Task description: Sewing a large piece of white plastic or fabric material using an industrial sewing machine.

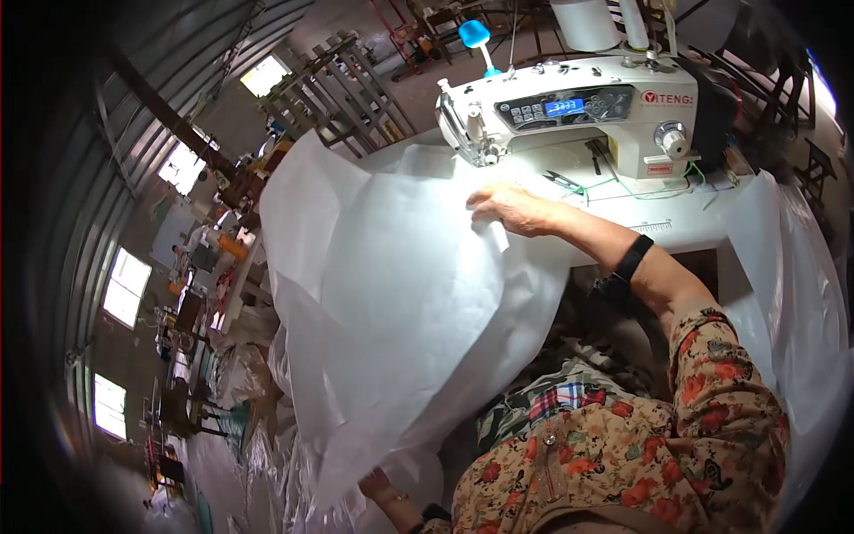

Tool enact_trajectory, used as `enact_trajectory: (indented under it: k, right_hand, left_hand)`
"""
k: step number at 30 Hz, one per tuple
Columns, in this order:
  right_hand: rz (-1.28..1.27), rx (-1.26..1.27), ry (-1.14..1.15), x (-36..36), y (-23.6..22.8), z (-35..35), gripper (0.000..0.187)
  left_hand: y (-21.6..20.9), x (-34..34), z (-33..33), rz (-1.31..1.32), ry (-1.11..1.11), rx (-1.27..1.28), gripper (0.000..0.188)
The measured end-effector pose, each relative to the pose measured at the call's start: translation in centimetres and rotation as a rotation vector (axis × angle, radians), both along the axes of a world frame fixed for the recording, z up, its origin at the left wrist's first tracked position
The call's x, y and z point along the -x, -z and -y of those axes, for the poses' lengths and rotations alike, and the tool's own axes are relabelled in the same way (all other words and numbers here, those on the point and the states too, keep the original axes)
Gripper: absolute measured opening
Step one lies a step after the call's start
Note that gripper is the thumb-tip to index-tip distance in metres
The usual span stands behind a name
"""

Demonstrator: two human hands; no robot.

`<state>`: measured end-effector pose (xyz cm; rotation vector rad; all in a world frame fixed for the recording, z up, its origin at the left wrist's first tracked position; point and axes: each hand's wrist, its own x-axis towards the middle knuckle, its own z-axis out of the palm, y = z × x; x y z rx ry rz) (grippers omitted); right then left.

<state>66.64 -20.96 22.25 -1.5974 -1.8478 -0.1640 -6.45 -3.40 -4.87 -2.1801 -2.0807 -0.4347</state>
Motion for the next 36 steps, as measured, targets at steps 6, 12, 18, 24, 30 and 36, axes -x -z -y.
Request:
enact_trajectory:
  k: [6,12,18,24,30,36]
  right_hand:
    - [-0.714,-0.035,0.095,1.4,0.4,2.0,0.05]
    - [-1.629,-0.061,0.184,7.3,0.4,2.6,0.05]
    - [-1.048,-0.157,0.228,6.9,0.8,4.6,0.027]
    - [-0.35,-0.321,0.249,8.4,-2.5,7.9,0.012]
    - [-0.474,-0.438,0.564,2.5,0.2,9.3,0.024]
    - [-0.128,-0.024,0.398,4.5,4.5,6.6,0.031]
  left_hand:
    - [-10.7,4.1,1.6,0.339,-0.198,-0.766,0.031]
    - [-27.8,-14.1,1.2,0.633,0.266,-0.551,0.033]
    - [-34.7,-39.7,6.9,0.683,1.265,-0.116,0.024]
    - [-36.8,-55.1,10.4,0.211,1.875,-0.302,0.029]
    - [-35.8,-59.0,9.0,0.013,1.892,-0.213,0.012]
    - [-34.4,-59.1,7.2,0.043,1.819,0.0,0.007]
